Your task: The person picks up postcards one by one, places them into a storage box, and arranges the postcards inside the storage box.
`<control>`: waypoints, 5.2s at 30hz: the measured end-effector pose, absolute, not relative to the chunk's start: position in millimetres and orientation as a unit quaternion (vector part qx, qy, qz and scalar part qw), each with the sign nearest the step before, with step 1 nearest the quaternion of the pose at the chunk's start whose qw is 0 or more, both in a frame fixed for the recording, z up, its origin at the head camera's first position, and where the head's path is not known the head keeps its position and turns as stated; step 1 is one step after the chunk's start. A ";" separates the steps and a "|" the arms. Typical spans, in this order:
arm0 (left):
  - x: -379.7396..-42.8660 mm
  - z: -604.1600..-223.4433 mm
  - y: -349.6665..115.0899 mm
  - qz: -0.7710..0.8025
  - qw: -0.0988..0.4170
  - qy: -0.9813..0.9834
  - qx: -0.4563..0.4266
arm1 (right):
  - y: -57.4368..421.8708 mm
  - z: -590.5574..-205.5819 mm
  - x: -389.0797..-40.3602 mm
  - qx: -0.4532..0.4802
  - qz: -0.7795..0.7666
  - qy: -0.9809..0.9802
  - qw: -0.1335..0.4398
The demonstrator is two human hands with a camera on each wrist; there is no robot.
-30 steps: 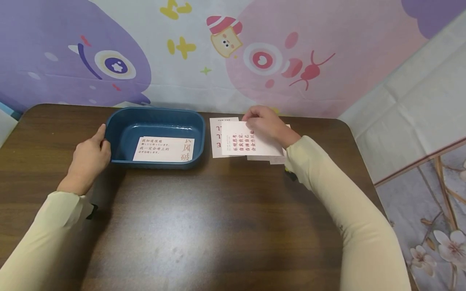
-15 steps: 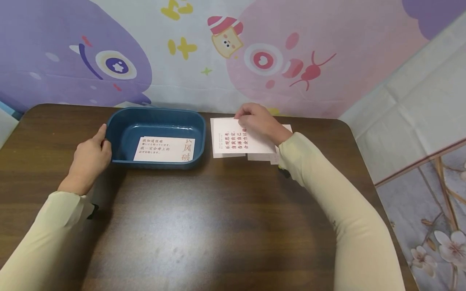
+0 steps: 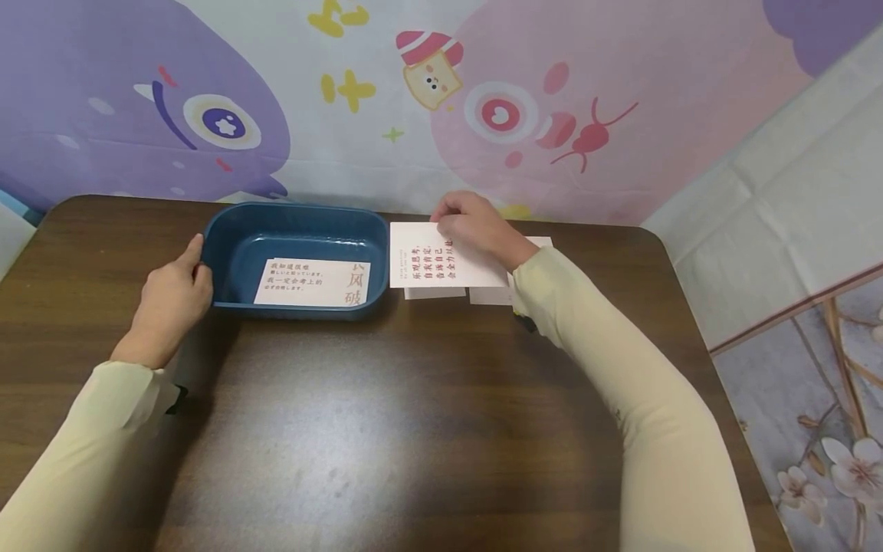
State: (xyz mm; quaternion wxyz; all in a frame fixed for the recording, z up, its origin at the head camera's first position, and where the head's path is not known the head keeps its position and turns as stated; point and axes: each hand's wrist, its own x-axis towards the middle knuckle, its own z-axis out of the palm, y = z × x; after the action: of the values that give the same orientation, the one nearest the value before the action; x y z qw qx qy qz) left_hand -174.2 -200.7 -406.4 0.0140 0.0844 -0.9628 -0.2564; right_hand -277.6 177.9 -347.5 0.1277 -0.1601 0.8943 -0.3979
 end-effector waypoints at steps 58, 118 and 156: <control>-176.2 -408.1 -203.0 -0.274 0.010 -0.958 0.083 | 111.1 -352.6 -281.1 -0.177 -0.383 0.897 0.133; -174.6 -407.8 -203.3 -0.270 0.025 -0.959 0.082 | 40.2 -366.9 -279.4 -0.222 -0.371 0.890 0.146; -175.6 -407.0 -203.5 -0.278 0.020 -0.957 0.086 | 15.3 -380.6 -279.3 -0.235 -0.344 0.899 0.138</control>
State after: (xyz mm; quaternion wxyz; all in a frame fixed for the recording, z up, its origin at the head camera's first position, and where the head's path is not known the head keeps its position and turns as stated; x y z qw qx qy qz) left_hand -175.6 -203.5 -407.0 0.0196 0.0861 -0.9567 -0.2775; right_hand -279.3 15.3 -380.6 0.1383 -0.2352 0.8986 -0.3436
